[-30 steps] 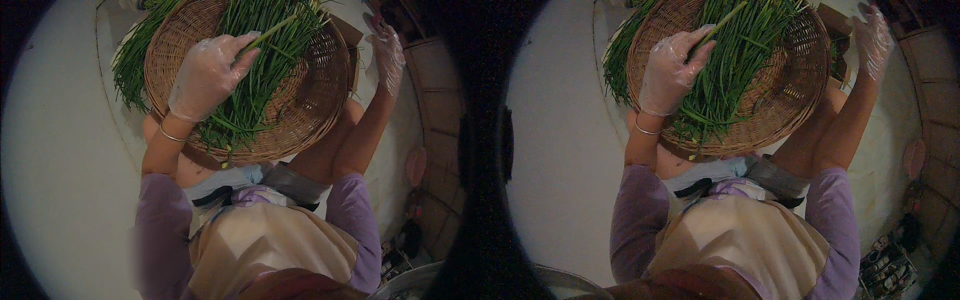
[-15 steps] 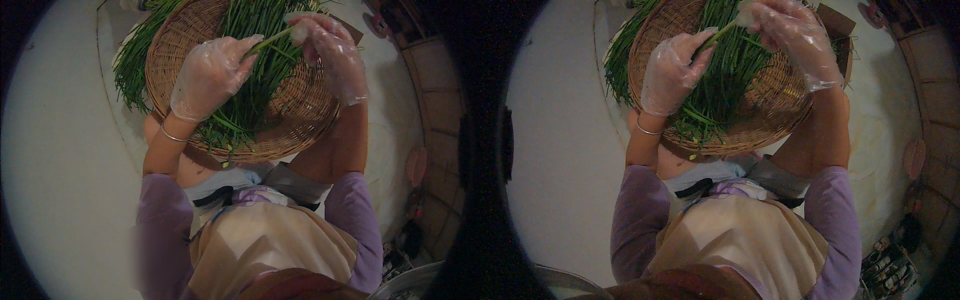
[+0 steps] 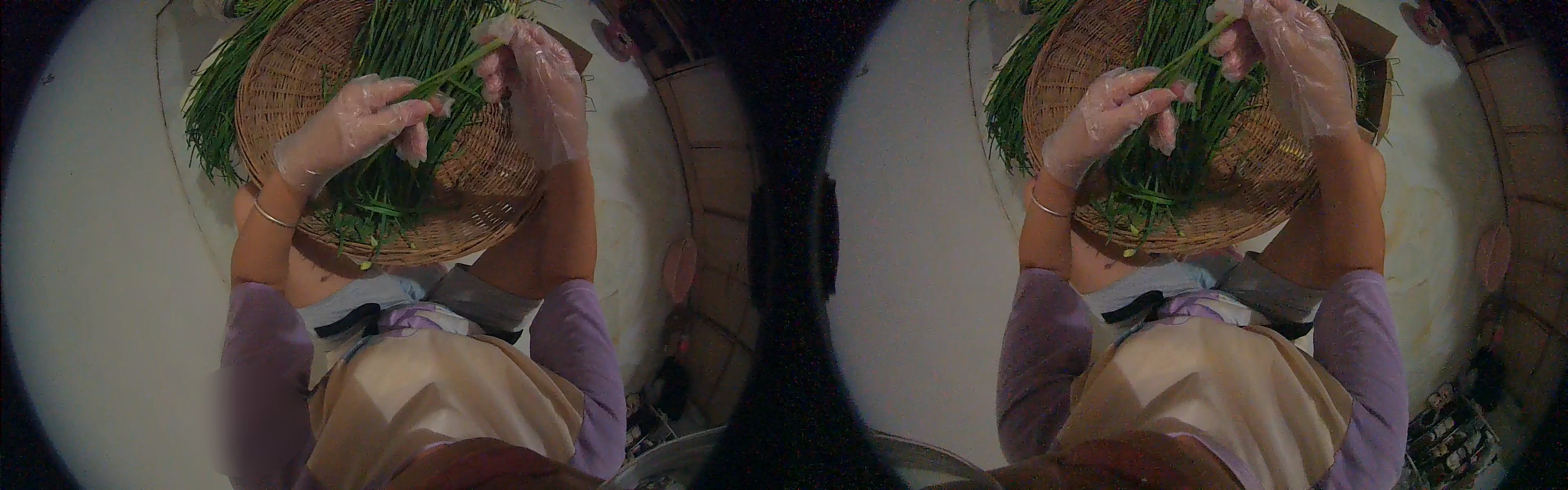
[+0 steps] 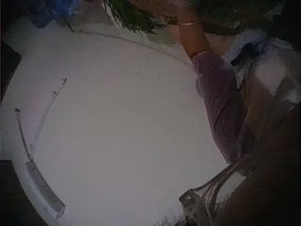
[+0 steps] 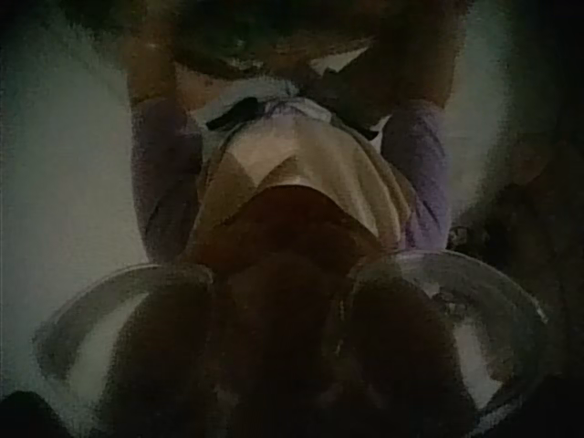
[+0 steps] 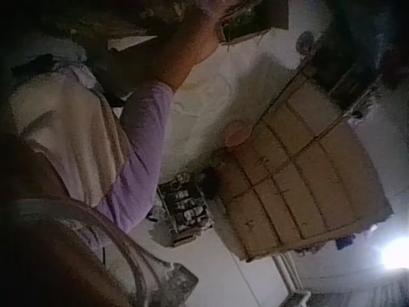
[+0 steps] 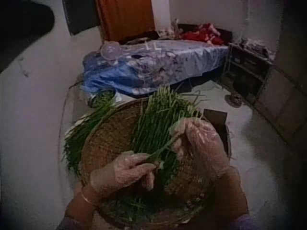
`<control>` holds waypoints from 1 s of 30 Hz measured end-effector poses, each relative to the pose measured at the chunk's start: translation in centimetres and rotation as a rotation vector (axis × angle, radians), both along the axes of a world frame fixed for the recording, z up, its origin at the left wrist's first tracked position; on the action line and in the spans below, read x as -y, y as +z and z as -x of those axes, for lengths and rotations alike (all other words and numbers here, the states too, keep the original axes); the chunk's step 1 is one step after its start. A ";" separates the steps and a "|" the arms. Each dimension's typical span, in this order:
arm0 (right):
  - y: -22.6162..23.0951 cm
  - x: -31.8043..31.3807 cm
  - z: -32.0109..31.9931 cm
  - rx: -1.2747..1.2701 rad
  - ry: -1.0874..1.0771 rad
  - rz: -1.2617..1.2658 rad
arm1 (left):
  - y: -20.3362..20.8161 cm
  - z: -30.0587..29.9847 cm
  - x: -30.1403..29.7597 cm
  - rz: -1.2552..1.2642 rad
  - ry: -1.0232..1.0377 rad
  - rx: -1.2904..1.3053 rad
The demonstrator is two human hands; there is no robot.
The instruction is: The person cleans green stalks by hand while wearing plastic gloves, peeling away the outer skin from the bulb end and placing them in a wicker basket.
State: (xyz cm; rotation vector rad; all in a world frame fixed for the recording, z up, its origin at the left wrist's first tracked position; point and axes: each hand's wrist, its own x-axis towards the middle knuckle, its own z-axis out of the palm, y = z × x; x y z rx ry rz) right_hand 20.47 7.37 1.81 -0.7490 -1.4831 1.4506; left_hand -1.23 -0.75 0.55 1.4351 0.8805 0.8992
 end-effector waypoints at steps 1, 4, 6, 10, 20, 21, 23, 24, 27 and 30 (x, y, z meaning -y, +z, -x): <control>0.0 0.1 0.2 0.048 -0.069 -0.007 | 0.0 0.0 0.0 0.001 -0.003 0.001; 0.3 0.0 0.7 -0.083 -0.113 0.094 | 0.2 -0.1 0.0 0.056 -0.006 0.033; -0.7 -1.4 0.1 -0.119 -0.094 0.129 | 0.3 -0.1 0.1 0.074 0.006 0.026; -1.5 -1.8 -0.4 -0.141 -0.118 0.027 | 0.2 -0.1 0.1 0.076 0.013 0.049; -0.1 0.4 0.3 0.160 -0.075 0.035 | -0.2 -0.4 -0.1 0.069 0.026 -0.031; 0.0 0.3 0.2 0.124 -0.043 0.064 | -0.2 -0.3 -0.1 0.080 0.038 -0.027; -0.2 0.0 0.3 0.086 -0.010 0.092 | 0.1 -0.1 0.0 0.098 0.026 -0.003; -0.6 -0.1 0.4 0.025 0.026 0.088 | 0.2 0.0 0.1 0.116 0.012 0.024; -0.5 0.2 0.4 0.007 0.046 0.035 | 0.5 0.3 0.4 0.169 -0.038 0.110; -0.1 0.6 0.6 0.101 -0.015 -0.023 | 0.7 0.4 0.4 0.177 -0.050 0.118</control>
